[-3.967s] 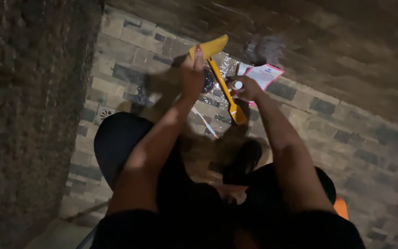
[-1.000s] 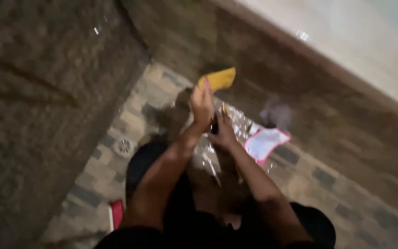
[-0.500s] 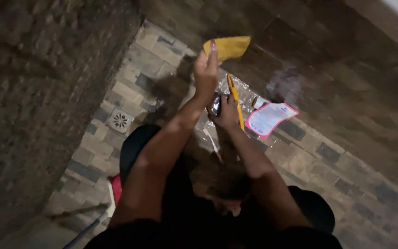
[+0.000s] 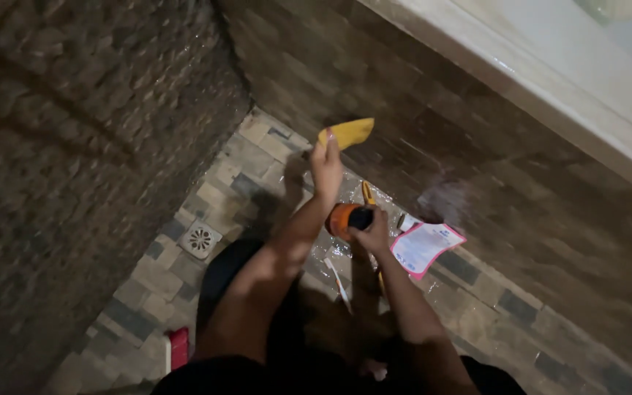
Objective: The person cleans a plastic corner organizer shelf by hand with a yellow sponge, wipes several bottles and containers, and repositions the organizer on the edge of a bathtub.
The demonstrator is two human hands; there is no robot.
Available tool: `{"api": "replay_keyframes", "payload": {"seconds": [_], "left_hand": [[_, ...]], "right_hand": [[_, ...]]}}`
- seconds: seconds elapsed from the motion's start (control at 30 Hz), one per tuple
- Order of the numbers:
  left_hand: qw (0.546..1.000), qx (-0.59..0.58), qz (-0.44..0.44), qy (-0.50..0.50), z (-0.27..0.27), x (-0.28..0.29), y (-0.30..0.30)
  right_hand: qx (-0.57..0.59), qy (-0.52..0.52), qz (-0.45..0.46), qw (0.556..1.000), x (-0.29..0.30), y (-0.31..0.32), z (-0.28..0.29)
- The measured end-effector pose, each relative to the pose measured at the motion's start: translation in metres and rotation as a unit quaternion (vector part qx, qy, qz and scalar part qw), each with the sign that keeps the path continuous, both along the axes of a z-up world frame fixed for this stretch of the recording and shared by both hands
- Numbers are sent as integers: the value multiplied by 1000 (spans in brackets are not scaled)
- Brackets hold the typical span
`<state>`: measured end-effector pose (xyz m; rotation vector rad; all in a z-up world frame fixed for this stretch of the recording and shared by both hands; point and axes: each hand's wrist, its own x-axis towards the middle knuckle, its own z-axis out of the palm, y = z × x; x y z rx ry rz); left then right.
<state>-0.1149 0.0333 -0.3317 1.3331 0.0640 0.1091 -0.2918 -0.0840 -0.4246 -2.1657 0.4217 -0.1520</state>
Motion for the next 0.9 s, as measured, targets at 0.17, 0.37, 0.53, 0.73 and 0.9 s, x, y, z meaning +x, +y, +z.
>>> {"api": "replay_keyframes", "payload": {"seconds": [0.17,0.37,0.53,0.73,0.9], "left_hand": [[973,8,-7,230,-45,-5,1],[942,-3,-182,283,-25,-12,12],[912,-213,-190,295,41,-8,26],[904,-316,-213,193,142,-14,45],[920,-314,-186,146,235,-16,64]], "right_hand": [[414,107,-145,893,12,-4,47],[345,-77,-12,935,42,4,156],[-52,-249,33,967,52,25,238],[-54,-376,38,924,48,48,295],[137,-406,73,901,66,63,343]]}}
